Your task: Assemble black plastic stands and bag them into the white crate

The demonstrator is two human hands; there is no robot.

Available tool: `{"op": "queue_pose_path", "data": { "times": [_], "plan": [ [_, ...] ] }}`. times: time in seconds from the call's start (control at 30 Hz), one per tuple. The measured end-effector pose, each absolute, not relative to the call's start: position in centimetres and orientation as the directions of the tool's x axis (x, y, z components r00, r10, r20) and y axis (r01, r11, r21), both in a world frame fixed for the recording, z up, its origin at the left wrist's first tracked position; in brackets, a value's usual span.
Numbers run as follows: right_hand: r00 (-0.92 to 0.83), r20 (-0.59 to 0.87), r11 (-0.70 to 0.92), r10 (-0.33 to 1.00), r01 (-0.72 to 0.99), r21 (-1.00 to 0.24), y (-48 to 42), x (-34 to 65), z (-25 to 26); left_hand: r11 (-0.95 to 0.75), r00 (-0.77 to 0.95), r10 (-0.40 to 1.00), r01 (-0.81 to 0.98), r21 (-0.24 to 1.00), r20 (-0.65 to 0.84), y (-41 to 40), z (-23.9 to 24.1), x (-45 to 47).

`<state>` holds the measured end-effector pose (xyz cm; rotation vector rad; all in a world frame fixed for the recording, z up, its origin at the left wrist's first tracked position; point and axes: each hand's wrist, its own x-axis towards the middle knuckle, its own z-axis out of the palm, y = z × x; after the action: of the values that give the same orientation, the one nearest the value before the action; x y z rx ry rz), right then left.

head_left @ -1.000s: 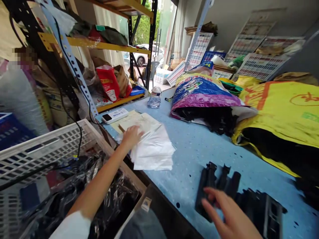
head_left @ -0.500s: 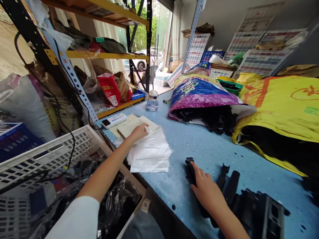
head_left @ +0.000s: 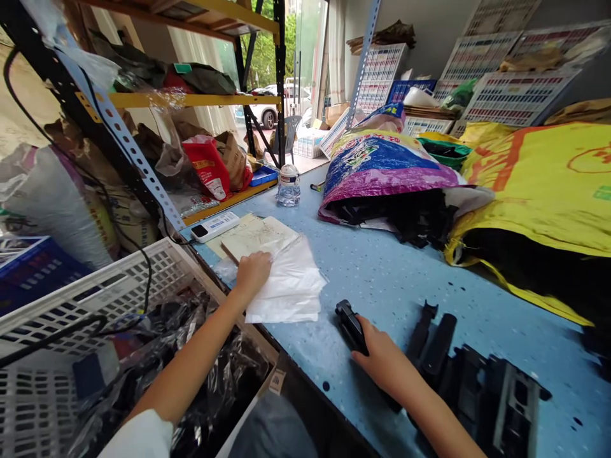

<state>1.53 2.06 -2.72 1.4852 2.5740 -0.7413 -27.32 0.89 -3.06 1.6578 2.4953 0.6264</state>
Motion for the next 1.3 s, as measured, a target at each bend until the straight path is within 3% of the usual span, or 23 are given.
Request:
{"op": "queue_pose_path", "data": {
  "times": [0.3,0.63,0.87,1.07,1.17,1.3],
  "plan": [
    [-0.538,-0.322,0.441,0.779,0.835,-0.33,2.1,1.3,-2.1,0.082,-0.158,0.983,0.835,0.544,0.093,3.7,-2.7,-25.4],
    [-0.527,-0.375,0.444,0.763,0.848,-0.289,2.0,1.6,-1.5,0.205,-0.322,0.942,0.773,0.601,0.092,4.7,-3.1,-26.0],
    [-0.535,-0.34,0.444,0.773,0.84,-0.311,1.9,1.8,-2.0,0.437,-0.488,0.873,0.767,0.47,-0.014,4.8,-2.0,-28.2],
    [-0.554,-0.314,0.422,0.771,0.813,-0.401,2.1,1.9,-1.8,0.489,-0.55,0.834,0.771,0.408,0.04,3.8,0.4,-28.0],
    [-0.604,-0.289,0.417,0.743,0.755,-0.506,2.2,2.4,-1.4,0.409,-0.499,0.864,0.773,0.485,0.068,3.9,1.5,-27.2],
    [-0.688,-0.238,0.384,0.686,0.62,-0.685,2.4,3.7,-0.5,0.248,-0.332,0.943,0.693,0.676,-0.005,4.3,2.7,-25.1]
  ]
}}
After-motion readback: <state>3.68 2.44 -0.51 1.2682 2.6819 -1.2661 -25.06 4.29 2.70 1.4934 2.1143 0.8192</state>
